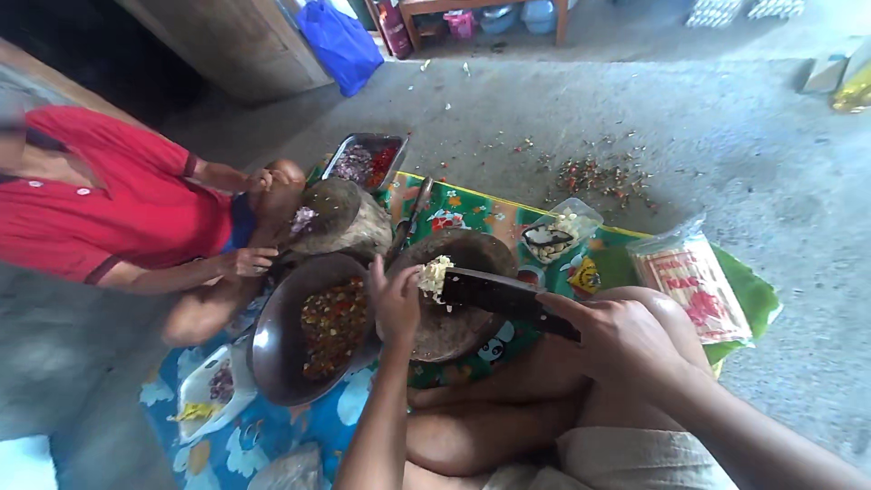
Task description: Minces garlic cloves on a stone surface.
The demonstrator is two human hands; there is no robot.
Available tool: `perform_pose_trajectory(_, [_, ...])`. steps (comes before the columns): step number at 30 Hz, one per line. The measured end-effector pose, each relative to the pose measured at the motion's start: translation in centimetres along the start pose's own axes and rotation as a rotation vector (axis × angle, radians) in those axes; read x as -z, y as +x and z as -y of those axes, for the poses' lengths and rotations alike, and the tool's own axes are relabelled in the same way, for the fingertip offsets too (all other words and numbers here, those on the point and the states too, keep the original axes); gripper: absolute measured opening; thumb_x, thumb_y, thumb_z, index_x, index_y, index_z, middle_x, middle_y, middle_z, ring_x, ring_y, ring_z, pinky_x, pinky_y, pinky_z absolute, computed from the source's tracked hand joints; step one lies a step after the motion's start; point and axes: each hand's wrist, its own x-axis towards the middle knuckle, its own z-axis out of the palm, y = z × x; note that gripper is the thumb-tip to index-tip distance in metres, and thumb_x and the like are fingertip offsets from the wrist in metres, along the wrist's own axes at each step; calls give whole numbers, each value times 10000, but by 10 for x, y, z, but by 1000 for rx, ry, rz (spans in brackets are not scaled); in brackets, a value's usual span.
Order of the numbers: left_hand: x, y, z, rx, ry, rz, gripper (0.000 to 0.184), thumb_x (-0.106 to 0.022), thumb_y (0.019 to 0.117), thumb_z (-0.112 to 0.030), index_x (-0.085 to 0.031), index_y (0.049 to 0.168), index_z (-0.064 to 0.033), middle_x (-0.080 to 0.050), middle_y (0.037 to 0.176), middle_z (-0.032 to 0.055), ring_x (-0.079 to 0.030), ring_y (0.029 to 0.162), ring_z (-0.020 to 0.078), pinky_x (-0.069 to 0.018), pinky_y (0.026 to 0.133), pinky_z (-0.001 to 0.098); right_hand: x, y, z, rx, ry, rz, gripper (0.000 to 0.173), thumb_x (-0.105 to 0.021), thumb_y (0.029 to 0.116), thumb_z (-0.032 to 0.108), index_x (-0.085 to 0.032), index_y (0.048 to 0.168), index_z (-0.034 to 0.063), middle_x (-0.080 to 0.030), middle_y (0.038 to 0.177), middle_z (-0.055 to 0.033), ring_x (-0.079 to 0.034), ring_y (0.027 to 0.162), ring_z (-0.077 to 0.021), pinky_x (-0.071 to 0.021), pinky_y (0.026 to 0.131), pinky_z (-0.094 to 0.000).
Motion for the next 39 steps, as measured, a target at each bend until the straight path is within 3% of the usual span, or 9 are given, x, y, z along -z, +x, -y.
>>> perform_pose_trajectory(2, [0,4,-7,70,38,-80,254,-710,972,-277,-769,1070,-51,-504,1517,237,-443,1427,438,-365,1166,606,6,-6,-6,-138,184,62,440,-681,917,356,-687,1325,191,-738,852,-115,-714,761,-320,-560,686,-561])
perform_pose_trajectory(4, [-3,5,-20,99,39,-129,301,-769,917,-257,-736,1039,16,-531,1463,276,-470,1386,462,-376,1149,602,1,-16,-16,-227,428,41,416,-691,914,369,-716,1276,167,-759,968,-55,-723,851,-197,-591,784,-469])
perform_pose_trajectory(7, [-18,10,-47,17,-12,-130,326,-680,967,-228,-684,1148,43,-481,1480,306,-446,1397,458,-379,1151,566,-2,-31,-33,-207,700,-130,374,-688,917,320,-732,1221,106,-746,935,14,-673,768,-15,-584,705,-234])
perform_pose_trajectory(10, [-44,23,-89,-120,-41,116,320,-589,1017,-173,-663,1248,37,-492,1483,293,-488,1375,454,-421,1124,604,14,-48,-60,-185,748,-290,350,-671,946,298,-716,1230,98,-726,964,5,-649,749,-39,-577,664,-254])
perform_pose_trajectory(14, [-112,59,-149,-302,-13,352,263,-619,998,-155,-728,1212,-48,-577,1418,236,-533,1334,435,-443,1098,613,55,-67,-96,-312,626,-432,350,-649,958,307,-694,1268,150,-686,776,61,-587,592,3,-509,521,-190])
perform_pose_trajectory(23, [-243,122,-182,-332,369,709,268,-714,957,-231,-762,1217,-184,-340,1658,156,-270,1540,394,-267,1219,599,68,-104,-134,-564,652,-502,382,-660,955,213,-638,1311,76,-692,790,68,-593,565,-10,-512,491,-179])
perform_pose_trajectory(27, [-267,128,-166,-384,525,795,320,-754,922,-295,-754,1231,-210,-284,1689,134,-235,1557,381,-282,1211,593,57,-103,-143,-606,658,-495,394,-675,943,227,-648,1303,69,-691,778,58,-587,555,-13,-505,483,-183])
perform_pose_trajectory(33, [-256,131,-168,-384,464,838,273,-819,873,-239,-746,1077,-74,-303,1670,150,-232,1552,390,-283,1210,605,46,-94,-153,-575,649,-510,378,-672,945,268,-668,1285,101,-692,784,79,-585,566,10,-498,486,-159])
perform_pose_trajectory(39, [-200,119,-222,-370,365,766,213,-801,887,-210,-745,1025,-57,-396,1601,194,-351,1479,423,-364,1152,591,44,-86,-156,-564,638,-515,369,-659,950,251,-667,1275,79,-697,783,82,-580,561,26,-487,488,-140])
